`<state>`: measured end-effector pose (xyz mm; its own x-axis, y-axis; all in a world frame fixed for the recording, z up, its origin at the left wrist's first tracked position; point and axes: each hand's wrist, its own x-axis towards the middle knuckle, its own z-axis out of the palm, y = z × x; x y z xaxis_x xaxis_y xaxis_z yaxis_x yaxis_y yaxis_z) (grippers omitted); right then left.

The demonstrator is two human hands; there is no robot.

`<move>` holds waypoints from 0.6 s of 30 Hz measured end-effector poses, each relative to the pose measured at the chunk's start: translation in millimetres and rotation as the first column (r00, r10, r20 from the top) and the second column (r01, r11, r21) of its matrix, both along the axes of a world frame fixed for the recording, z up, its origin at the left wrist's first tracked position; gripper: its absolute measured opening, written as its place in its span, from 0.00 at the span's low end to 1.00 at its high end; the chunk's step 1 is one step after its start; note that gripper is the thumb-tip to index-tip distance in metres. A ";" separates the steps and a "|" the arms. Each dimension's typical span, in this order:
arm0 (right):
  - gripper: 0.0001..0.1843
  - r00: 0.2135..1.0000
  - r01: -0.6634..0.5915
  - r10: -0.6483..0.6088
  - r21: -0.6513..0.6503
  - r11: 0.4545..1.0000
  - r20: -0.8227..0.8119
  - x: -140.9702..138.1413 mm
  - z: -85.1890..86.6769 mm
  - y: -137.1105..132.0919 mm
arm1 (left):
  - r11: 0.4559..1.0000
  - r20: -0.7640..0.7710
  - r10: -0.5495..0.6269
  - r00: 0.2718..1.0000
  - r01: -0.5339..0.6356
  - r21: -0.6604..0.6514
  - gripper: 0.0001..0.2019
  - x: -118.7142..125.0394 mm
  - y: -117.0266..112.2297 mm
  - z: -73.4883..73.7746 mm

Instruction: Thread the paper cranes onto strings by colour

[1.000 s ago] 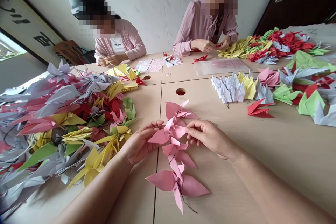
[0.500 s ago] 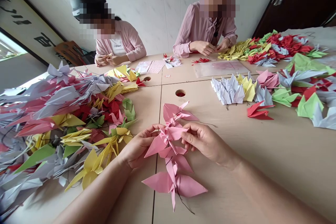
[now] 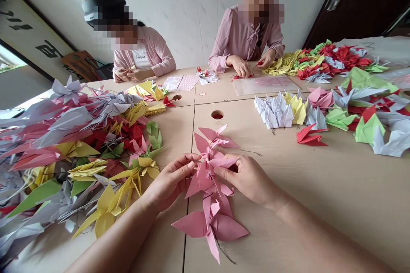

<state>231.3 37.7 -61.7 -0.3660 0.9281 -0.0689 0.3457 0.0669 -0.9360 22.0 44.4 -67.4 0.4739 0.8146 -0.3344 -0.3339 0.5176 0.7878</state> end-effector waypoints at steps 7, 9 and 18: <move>0.12 0.978 0.163 -0.170 -0.068 0.984 -0.124 1.8 -3.4 0.7 | 0.994 -0.090 -0.046 0.995 0.055 0.100 0.16 6.2 -4.7 2.5; 0.14 0.964 0.168 -0.192 -0.138 0.976 -0.184 1.3 -4.6 0.6 | 0.992 -0.145 -0.048 0.988 0.065 0.112 0.15 6.5 -5.5 3.0; 0.15 0.930 0.044 -0.139 -0.274 0.961 -0.340 -3.4 1.0 -3.0 | 0.981 -0.248 -0.014 0.969 0.060 0.182 0.16 8.3 -10.6 3.4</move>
